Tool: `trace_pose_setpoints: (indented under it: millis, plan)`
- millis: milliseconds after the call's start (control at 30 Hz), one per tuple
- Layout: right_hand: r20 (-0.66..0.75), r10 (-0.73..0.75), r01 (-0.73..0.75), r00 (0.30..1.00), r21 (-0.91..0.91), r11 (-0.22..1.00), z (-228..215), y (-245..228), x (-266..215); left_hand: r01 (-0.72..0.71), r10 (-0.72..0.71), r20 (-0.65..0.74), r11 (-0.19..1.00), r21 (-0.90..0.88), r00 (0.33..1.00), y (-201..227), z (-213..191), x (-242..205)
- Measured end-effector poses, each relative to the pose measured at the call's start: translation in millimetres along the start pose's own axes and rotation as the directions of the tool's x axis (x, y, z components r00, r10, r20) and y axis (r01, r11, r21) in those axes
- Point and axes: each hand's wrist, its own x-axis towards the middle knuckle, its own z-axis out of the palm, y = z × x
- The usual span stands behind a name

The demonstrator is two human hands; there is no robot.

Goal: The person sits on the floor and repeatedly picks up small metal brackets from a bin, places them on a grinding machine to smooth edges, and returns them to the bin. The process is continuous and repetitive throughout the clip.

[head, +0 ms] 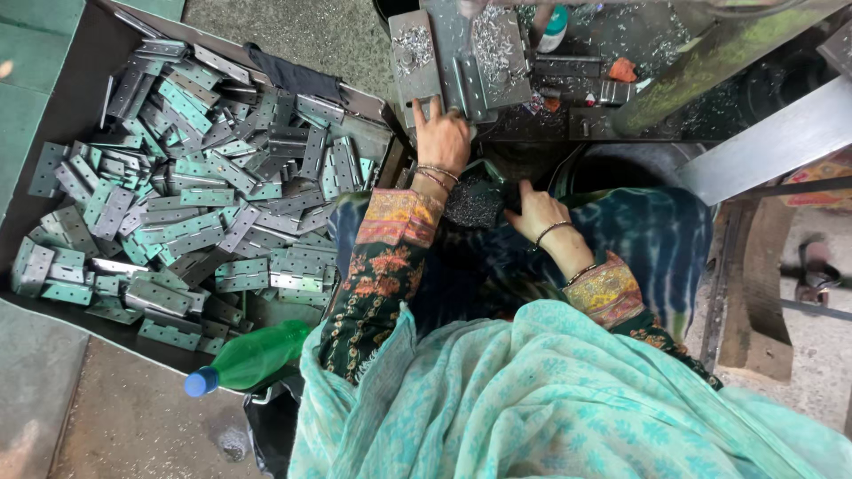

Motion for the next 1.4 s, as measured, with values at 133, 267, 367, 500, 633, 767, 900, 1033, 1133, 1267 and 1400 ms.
trace_pose_setpoints:
  millis: [133,267,367,500,633,767,900,1033,1133,1267,1400]
  plan:
    - [0.016,0.021,-0.021,1.000,0.013,1.000,0.3,-0.9,-4.6,-0.045,0.073,-0.234,0.992,0.121,0.969,7.5,3.9,-23.2]
    - [0.006,0.019,-0.019,1.000,-0.003,1.000,2.3,0.0,-2.4,-0.090,0.144,-0.254,0.973,0.213,0.956,10.2,-6.3,-28.0]
    - [0.001,0.014,-0.014,1.000,-0.011,1.000,5.2,2.6,-0.6,-0.139,0.188,-0.285,0.973,0.185,0.940,10.2,-18.6,-29.8]
    - [0.030,0.012,-0.012,0.999,0.006,1.000,5.3,10.1,9.7,-0.189,0.196,-0.473,0.980,0.062,0.859,-0.5,-37.2,-34.1]
    - [-0.338,-0.264,0.290,0.903,0.027,0.957,2.8,18.7,33.7,-0.289,-0.003,-0.616,0.881,-0.375,0.788,-15.6,-47.0,-32.2]
    - [-0.496,-0.152,0.386,0.855,0.413,0.825,-6.0,19.6,73.4,-0.397,-0.131,-0.538,0.536,-0.745,0.833,-16.9,-40.4,-19.3]
    - [-0.574,-0.039,0.531,0.818,0.727,0.436,-21.1,12.9,105.4,-0.350,-0.112,-0.363,0.119,-0.929,0.925,-15.9,-31.5,1.8]
    - [-0.733,-0.091,0.437,0.674,0.296,0.849,-29.3,-1.1,109.2,-0.113,-0.160,-0.500,0.874,-0.472,0.851,-36.3,-37.3,16.5]
    - [-0.561,-0.356,0.358,0.747,-0.112,0.927,-27.4,-21.1,104.0,0.035,-0.129,-0.347,0.964,-0.264,0.929,-42.8,-43.0,9.1]
    - [-0.508,-0.460,0.441,0.729,-0.166,0.882,-27.2,-43.1,103.3,0.009,-0.045,-0.139,0.969,-0.246,0.989,-27.3,-46.0,5.2]
    - [-0.468,-0.446,0.438,0.763,-0.133,0.889,-27.0,-42.7,88.8,-0.047,0.027,-0.155,0.991,-0.124,0.988,-5.9,-30.3,0.9]
